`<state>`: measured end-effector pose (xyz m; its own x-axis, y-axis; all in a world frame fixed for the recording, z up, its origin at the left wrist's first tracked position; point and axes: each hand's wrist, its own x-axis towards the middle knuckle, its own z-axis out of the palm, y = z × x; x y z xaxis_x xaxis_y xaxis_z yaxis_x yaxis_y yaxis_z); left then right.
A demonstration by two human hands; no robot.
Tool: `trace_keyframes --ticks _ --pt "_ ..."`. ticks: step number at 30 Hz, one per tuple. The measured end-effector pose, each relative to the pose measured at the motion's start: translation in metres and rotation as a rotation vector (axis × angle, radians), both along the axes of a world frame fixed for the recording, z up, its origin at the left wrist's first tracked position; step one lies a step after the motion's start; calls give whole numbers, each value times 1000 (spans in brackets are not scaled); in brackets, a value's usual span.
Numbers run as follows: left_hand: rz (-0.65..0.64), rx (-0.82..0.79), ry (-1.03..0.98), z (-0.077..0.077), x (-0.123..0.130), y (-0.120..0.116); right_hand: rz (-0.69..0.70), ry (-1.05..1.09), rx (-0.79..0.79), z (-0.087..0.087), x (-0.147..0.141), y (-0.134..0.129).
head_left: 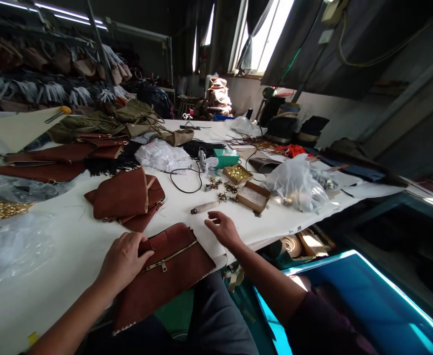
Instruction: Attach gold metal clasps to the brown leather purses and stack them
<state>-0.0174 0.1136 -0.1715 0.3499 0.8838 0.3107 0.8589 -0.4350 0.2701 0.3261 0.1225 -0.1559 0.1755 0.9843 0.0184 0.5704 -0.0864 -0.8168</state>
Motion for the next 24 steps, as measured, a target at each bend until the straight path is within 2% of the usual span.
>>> trace_keyframes --ticks 2,5,7,9,13,16,20,24 --pt "32 -91 -46 -6 -4 5 -87 -154 12 6 37 21" --pt "49 -239 -112 -7 -7 15 -145 -321 -19 10 83 48" --pt "51 -304 -123 -3 -10 24 -150 -409 -58 9 100 64" --pt "63 -296 -119 1 -13 34 -161 -469 -97 6 108 78" --pt "77 -164 -113 3 -21 47 -193 -489 -143 2 110 94" --pt "58 -149 -96 -1 -24 45 -212 -422 -116 6 109 91" --pt "34 -112 -40 -1 -22 36 -175 -226 -29 15 92 64" --pt "8 -156 -162 14 -14 24 -5 77 -12 25 35 18"
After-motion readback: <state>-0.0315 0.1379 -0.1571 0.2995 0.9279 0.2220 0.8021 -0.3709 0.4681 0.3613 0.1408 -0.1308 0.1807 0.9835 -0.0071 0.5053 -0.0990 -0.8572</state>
